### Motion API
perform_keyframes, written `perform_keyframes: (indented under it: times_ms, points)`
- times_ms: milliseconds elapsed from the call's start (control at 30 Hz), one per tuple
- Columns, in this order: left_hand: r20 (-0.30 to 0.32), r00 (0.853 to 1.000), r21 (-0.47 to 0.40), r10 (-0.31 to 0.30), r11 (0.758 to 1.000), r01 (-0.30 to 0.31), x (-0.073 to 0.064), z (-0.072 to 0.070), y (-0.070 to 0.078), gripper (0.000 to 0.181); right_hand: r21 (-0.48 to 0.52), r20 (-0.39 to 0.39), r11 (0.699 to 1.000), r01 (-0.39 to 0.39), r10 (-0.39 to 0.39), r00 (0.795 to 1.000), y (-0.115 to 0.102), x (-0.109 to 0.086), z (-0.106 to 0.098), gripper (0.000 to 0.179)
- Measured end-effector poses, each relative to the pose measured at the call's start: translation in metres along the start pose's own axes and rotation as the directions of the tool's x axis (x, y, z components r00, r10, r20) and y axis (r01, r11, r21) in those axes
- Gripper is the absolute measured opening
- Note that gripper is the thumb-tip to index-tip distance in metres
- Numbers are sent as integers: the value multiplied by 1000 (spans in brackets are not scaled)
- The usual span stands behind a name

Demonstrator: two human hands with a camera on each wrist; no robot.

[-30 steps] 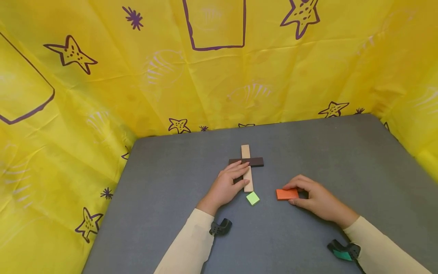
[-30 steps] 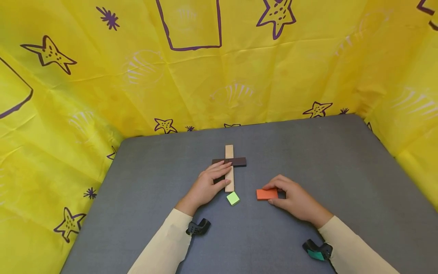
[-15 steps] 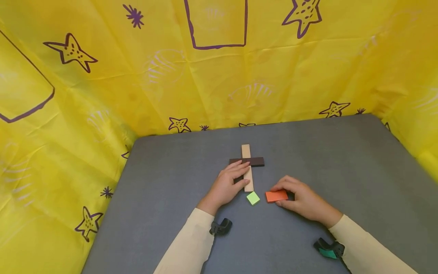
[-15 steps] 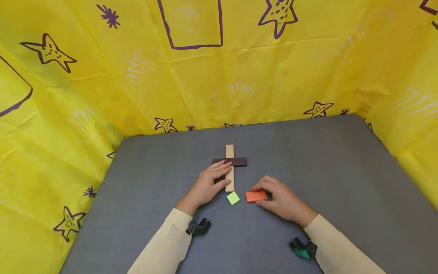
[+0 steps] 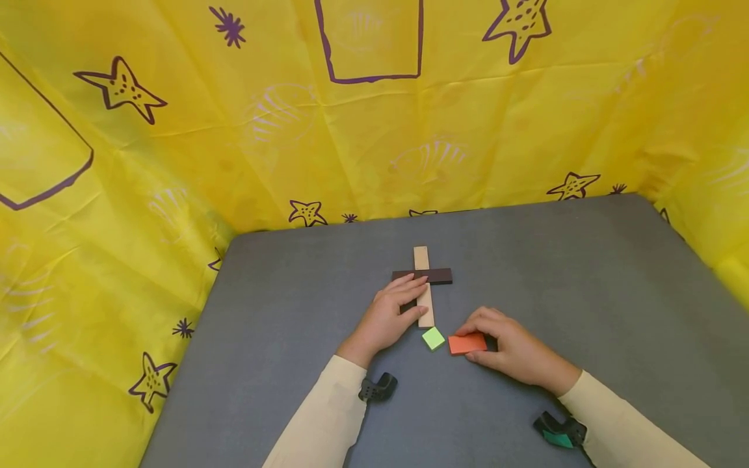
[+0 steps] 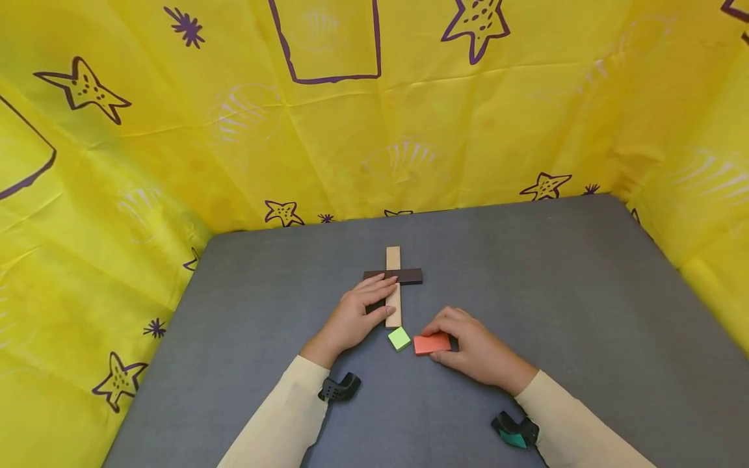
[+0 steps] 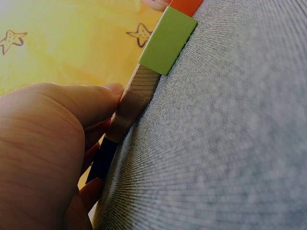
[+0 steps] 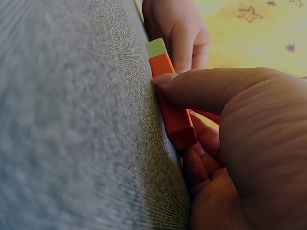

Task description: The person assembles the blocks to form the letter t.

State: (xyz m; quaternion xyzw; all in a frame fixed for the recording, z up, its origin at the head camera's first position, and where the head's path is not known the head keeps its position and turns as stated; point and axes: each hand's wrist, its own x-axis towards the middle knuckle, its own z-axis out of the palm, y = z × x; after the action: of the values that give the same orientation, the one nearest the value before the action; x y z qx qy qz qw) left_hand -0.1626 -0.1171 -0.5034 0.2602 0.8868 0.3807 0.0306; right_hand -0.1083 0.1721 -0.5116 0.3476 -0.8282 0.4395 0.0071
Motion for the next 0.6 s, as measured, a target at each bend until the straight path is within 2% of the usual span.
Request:
perform_keyframes:
  times_ms: [600]
  points:
    - [3, 1000, 7, -10, 1000, 10, 0, 0, 1, 52, -4, 28, 1000, 18, -17, 999, 0, 1, 1, 36]
